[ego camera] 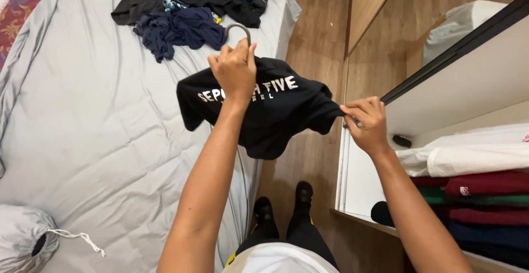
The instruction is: Hang a black t-shirt onto a hanger and place it in the closet.
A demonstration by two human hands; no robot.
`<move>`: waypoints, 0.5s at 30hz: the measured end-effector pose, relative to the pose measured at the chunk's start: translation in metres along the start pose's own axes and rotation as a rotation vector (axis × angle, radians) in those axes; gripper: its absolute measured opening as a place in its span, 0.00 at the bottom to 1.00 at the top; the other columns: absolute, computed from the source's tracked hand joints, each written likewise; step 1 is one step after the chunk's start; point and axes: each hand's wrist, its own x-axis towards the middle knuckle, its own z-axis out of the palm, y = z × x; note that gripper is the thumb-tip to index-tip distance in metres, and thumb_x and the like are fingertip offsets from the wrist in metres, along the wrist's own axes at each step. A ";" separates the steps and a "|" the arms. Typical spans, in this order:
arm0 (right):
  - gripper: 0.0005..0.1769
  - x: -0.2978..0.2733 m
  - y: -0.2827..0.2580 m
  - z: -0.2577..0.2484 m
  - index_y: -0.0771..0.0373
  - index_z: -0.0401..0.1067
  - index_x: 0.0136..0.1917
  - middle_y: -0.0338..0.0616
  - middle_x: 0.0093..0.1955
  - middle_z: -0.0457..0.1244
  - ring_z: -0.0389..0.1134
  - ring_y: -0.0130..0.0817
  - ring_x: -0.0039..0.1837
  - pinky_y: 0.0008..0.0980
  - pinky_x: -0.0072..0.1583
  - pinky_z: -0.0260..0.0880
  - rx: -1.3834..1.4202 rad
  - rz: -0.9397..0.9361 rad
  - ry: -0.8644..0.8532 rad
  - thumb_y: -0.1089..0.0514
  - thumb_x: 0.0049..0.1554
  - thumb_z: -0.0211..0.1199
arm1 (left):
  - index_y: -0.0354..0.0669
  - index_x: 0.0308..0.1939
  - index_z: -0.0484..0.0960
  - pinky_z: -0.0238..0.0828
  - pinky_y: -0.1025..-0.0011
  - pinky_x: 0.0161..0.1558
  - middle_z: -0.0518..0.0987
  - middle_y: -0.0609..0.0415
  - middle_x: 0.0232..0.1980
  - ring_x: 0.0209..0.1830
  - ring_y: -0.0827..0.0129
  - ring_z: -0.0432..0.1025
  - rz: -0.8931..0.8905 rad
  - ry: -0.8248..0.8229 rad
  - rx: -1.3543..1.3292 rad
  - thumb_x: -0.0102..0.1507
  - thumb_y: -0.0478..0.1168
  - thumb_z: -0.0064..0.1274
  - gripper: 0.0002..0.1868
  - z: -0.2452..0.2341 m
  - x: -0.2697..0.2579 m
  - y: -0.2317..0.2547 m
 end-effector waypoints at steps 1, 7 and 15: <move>0.08 -0.006 0.005 -0.003 0.58 0.80 0.47 0.32 0.47 0.68 0.62 0.37 0.52 0.37 0.56 0.59 0.000 0.002 0.000 0.66 0.54 0.72 | 0.47 0.35 0.84 0.54 0.64 0.41 0.75 0.57 0.24 0.31 0.65 0.69 0.001 -0.002 -0.001 0.65 0.44 0.62 0.08 -0.001 0.001 -0.004; 0.07 -0.044 0.047 -0.011 0.57 0.80 0.47 0.30 0.49 0.68 0.63 0.36 0.56 0.35 0.61 0.61 -0.101 0.091 -0.122 0.63 0.53 0.71 | 0.46 0.33 0.82 0.55 0.64 0.42 0.74 0.56 0.24 0.31 0.64 0.70 -0.013 0.031 0.076 0.66 0.44 0.62 0.10 -0.007 0.014 -0.015; 0.18 -0.006 0.013 0.003 0.55 0.80 0.58 0.36 0.56 0.66 0.62 0.40 0.61 0.40 0.62 0.58 -0.049 0.134 -0.115 0.60 0.53 0.69 | 0.44 0.39 0.84 0.57 0.64 0.45 0.79 0.59 0.31 0.32 0.66 0.69 0.057 0.013 -0.094 0.65 0.43 0.60 0.07 0.003 0.003 0.024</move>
